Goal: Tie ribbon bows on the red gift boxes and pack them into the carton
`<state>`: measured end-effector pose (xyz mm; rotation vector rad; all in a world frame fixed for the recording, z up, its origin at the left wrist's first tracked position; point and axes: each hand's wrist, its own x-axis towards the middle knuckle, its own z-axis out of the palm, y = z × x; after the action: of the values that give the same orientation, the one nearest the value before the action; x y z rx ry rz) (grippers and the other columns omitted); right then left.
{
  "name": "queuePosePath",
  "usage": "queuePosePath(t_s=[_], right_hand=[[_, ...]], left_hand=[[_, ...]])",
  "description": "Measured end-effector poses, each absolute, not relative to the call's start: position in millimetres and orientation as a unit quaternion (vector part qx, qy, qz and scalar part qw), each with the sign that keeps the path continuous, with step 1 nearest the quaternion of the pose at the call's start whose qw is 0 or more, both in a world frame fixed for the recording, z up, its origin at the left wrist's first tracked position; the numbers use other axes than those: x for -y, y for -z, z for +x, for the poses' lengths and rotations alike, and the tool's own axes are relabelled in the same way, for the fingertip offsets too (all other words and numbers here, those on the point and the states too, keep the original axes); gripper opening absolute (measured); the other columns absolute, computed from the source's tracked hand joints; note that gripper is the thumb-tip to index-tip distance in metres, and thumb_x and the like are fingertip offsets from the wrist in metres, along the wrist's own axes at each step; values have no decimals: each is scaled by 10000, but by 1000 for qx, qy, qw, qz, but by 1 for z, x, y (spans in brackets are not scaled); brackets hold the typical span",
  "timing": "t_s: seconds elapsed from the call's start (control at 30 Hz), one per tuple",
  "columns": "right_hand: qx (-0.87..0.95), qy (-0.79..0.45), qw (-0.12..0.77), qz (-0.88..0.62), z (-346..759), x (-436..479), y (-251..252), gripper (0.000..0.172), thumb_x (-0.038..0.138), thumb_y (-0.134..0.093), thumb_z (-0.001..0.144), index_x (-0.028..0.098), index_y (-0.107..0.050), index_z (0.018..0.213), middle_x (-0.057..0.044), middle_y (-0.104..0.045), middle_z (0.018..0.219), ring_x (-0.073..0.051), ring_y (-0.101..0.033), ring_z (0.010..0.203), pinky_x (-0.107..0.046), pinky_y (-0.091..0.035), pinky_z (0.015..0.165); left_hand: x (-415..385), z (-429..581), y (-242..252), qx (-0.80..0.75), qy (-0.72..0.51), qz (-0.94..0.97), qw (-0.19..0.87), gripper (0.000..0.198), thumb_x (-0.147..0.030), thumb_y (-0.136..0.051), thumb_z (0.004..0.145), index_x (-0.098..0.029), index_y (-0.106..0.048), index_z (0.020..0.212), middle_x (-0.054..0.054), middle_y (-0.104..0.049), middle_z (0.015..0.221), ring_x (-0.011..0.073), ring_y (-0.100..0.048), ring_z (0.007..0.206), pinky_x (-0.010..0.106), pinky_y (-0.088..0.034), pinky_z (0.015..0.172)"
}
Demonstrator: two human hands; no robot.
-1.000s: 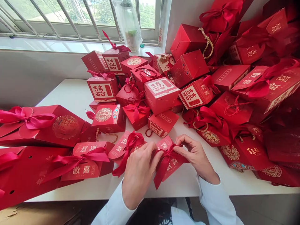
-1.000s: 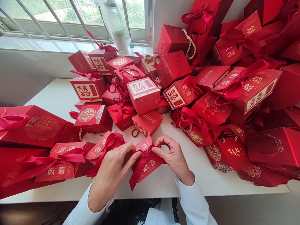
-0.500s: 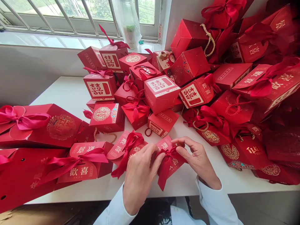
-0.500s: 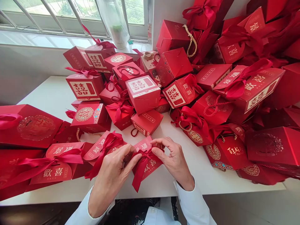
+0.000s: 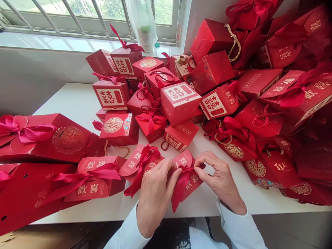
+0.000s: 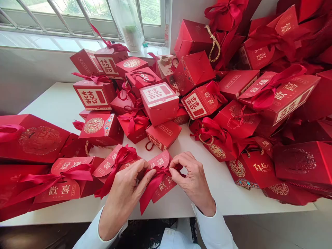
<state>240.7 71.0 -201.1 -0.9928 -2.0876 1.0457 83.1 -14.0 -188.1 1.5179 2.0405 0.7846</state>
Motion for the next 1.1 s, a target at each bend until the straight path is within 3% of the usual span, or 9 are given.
queuePosePath(t_s=[0.4,0.9,1.0,1.03,1.1], right_hand=[[791,-350,317,-389,240,-68,207,157,75,-504,760,210,-499,679,20,-557,715,-139,-484,701,-272,-393,672],[795,-323,321,-401,239,-67,210,147,120,-492,792,212,-490,676,18,-549,692,-143,-489,690,-270,-396,672],[767,-377,312,-416,242,-68,212,89,183,-526,825,228,-571,762,10,-588,773,-147,-533,753,-249,-419,661],[758,-394,311,-416,245,-69,214,57,215,-547,833,240,-598,836,6,-605,837,-150,-550,805,-248,-433,690],[750,-417,312,-407,252,-73,216,155,275,-585,837,266,-608,990,-2,-614,972,-158,-561,921,-260,-442,796]], left_hand=[[15,83,189,-747,-287,548,242,272,-334,-399,936,-209,-348,700,-48,-457,649,116,-409,574,246,-318,582],[14,83,192,-744,-287,563,217,250,-305,-398,942,-205,-399,713,-38,-496,652,122,-478,580,245,-389,579],[15,83,191,-740,-324,566,164,138,-329,-467,919,-198,-476,879,-11,-543,764,125,-524,624,238,-428,566],[16,82,191,-734,-342,571,132,170,-341,-502,903,-194,-490,987,13,-553,846,127,-540,655,235,-442,563],[18,82,189,-708,-365,602,58,330,-335,-559,875,-208,-478,1169,58,-533,992,131,-553,712,229,-460,558]])
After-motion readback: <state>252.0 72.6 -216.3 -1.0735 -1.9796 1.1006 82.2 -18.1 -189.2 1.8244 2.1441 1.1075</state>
